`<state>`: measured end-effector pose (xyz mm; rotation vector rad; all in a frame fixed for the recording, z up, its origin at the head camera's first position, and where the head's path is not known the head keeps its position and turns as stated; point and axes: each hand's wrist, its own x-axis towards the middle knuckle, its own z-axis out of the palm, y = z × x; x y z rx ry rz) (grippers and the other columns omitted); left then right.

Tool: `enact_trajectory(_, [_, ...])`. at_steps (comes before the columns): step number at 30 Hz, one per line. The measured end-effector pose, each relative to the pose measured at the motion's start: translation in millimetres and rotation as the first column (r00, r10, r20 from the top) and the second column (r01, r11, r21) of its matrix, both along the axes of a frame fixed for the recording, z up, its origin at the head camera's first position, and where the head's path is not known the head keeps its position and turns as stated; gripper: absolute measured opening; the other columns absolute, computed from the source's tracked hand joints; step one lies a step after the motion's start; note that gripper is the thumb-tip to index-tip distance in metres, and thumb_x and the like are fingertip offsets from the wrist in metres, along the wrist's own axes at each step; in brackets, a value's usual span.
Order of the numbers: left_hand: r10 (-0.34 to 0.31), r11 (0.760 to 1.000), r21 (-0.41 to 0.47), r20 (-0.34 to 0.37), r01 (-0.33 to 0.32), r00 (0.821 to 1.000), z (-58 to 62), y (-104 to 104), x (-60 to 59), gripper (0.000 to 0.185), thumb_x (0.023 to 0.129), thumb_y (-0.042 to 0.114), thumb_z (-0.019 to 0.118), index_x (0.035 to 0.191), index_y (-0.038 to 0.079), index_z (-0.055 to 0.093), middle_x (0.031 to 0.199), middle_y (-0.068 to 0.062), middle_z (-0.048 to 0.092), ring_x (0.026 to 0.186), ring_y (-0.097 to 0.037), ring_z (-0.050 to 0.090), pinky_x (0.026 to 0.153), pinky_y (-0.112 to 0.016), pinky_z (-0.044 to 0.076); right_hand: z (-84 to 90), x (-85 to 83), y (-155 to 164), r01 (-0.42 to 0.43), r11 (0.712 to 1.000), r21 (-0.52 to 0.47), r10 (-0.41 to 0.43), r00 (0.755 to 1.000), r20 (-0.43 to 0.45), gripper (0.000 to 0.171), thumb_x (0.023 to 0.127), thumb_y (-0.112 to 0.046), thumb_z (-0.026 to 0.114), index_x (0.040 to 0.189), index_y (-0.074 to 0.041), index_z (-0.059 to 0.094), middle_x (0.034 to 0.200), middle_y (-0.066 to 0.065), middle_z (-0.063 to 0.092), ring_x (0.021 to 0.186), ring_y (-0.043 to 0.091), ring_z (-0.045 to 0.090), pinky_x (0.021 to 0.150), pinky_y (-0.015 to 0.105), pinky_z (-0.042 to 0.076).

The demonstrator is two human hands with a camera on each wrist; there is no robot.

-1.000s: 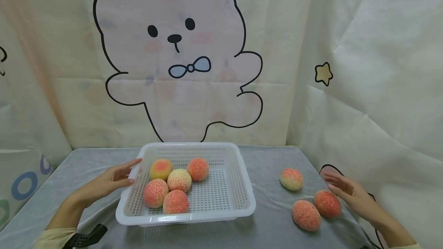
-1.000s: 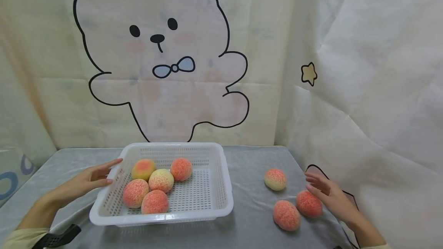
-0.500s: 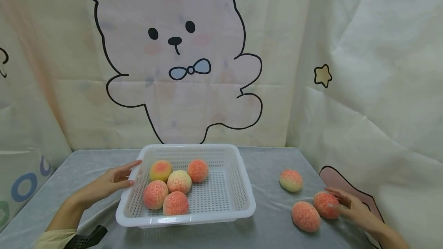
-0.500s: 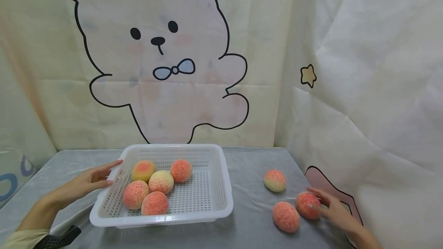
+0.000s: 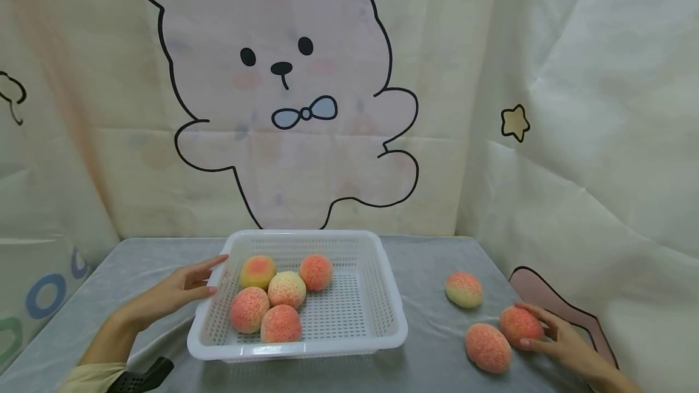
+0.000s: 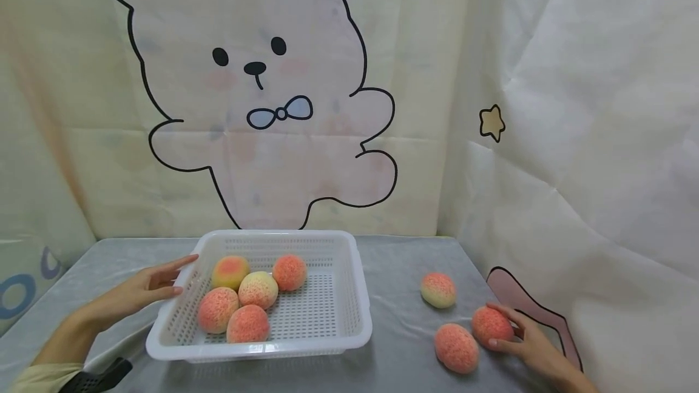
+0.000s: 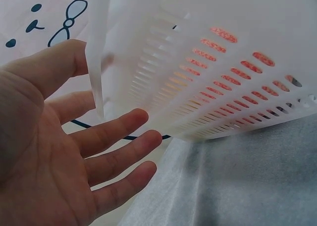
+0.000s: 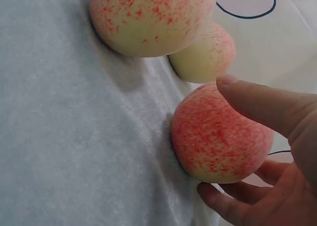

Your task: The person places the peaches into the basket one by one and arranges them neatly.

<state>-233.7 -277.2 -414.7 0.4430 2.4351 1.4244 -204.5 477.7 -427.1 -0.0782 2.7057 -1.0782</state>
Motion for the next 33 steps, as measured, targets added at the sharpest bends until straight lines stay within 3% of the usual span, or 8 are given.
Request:
enact_trajectory(2, [0.012, 1.000, -0.001, -0.002, -0.012, 1.000, -0.4, 1, 0.3, 0.074, 0.103, 0.030, 0.057, 0.163, 0.012, 0.018, 0.157, -0.032, 0.038, 0.132, -0.040, 0.055, 0.100, -0.063, 0.051, -4.1, -1.8, 1, 0.001, 1.000, 0.008, -0.001, 0.998, -0.064, 0.073, 0.096, -0.026, 0.070, 0.153, 0.004, 0.034, 0.138, -0.011, 0.054, 0.105, -0.014, 0.050, 0.081, 0.024, 0.051])
enact_trajectory(5, [0.023, 1.000, 0.001, -0.006, -0.023, 1.000, -1.7, 2, 0.1, 0.075, 0.102, 0.031, 0.058, 0.163, 0.013, 0.018, 0.157, -0.032, 0.037, 0.131, -0.040, 0.056, 0.099, -0.064, 0.051, -8.6, -1.4, 2, -0.008, 1.000, 0.004, 0.008, 0.983, -0.184, 0.065, 0.094, -0.019, 0.072, 0.147, 0.005, 0.043, 0.122, -0.036, 0.049, 0.102, -0.022, 0.046, 0.076, 0.018, 0.050])
enact_trajectory(7, [0.019, 1.000, 0.005, -0.014, -0.019, 1.000, -2.7, 3, 0.1, 0.076, 0.102, 0.031, 0.059, 0.163, 0.013, 0.017, 0.157, -0.032, 0.036, 0.131, -0.041, 0.057, 0.099, -0.065, 0.050, -9.9, -0.4, 3, -0.026, 1.000, 0.003, 0.026, 0.970, -0.243, 0.061, 0.093, -0.014, 0.072, 0.144, 0.006, 0.046, 0.118, -0.043, 0.046, 0.103, -0.023, 0.046, 0.074, 0.016, 0.049])
enact_trajectory(12, [0.006, 1.000, 0.004, -0.022, -0.006, 1.000, -3.8, 3, 1.5, 0.078, 0.102, 0.031, 0.058, 0.163, 0.012, 0.015, 0.159, -0.032, 0.033, 0.131, -0.042, 0.057, 0.097, -0.065, 0.051, -7.1, 1.2, 4, -0.028, 1.000, -0.002, 0.027, 0.973, -0.230, 0.061, 0.094, -0.014, 0.071, 0.145, 0.006, 0.045, 0.115, -0.048, 0.043, 0.101, -0.021, 0.049, 0.074, 0.016, 0.050])
enact_trajectory(17, [0.012, 1.000, 0.009, -0.018, -0.012, 1.000, -2.5, 2, 1.9, 0.077, 0.101, 0.030, 0.059, 0.163, 0.012, 0.016, 0.159, -0.032, 0.033, 0.130, -0.041, 0.057, 0.097, -0.063, 0.053, 0.6, 2.4, 2, -0.011, 1.000, -0.017, 0.007, 0.977, -0.214, 0.067, 0.094, -0.019, 0.072, 0.149, 0.003, 0.041, 0.113, -0.049, 0.042, 0.097, -0.009, 0.059, 0.073, 0.018, 0.052])
enact_trajectory(24, [0.019, 1.000, 0.004, -0.010, -0.019, 1.000, -1.0, 3, 1.3, 0.077, 0.102, 0.030, 0.059, 0.163, 0.012, 0.016, 0.159, -0.033, 0.033, 0.131, -0.041, 0.056, 0.098, -0.063, 0.052, 13.4, -0.1, -2, -0.174, 0.979, -0.104, 0.120, 0.912, -0.392, 0.061, 0.094, 0.005, 0.064, 0.148, -0.017, 0.048, 0.125, -0.041, 0.050, 0.103, -0.013, 0.058, 0.072, 0.016, 0.053])
enact_trajectory(26, [0.023, 1.000, 0.003, -0.014, -0.023, 1.000, -0.4, 2, 1.7, 0.076, 0.102, 0.030, 0.059, 0.163, 0.012, 0.017, 0.159, -0.033, 0.034, 0.131, -0.041, 0.055, 0.099, -0.063, 0.052, 18.0, -1.9, -4, -0.199, 0.973, -0.117, 0.138, 0.908, -0.395, 0.062, 0.094, 0.006, 0.062, 0.148, -0.021, 0.049, 0.126, -0.041, 0.050, 0.104, -0.014, 0.056, 0.072, 0.016, 0.053])
enact_trajectory(33, [0.000, 1.000, 0.008, -0.020, 0.000, 1.000, 0.4, 2, 1.9, 0.077, 0.102, 0.029, 0.058, 0.163, 0.008, 0.016, 0.156, -0.034, 0.036, 0.128, -0.038, 0.059, 0.098, -0.062, 0.053, 30.9, -1.0, -14, -0.130, 0.988, -0.084, 0.100, 0.949, -0.300, 0.059, 0.097, -0.006, 0.065, 0.150, 0.000, 0.041, 0.122, -0.045, 0.046, 0.103, -0.017, 0.054, 0.073, 0.020, 0.055])
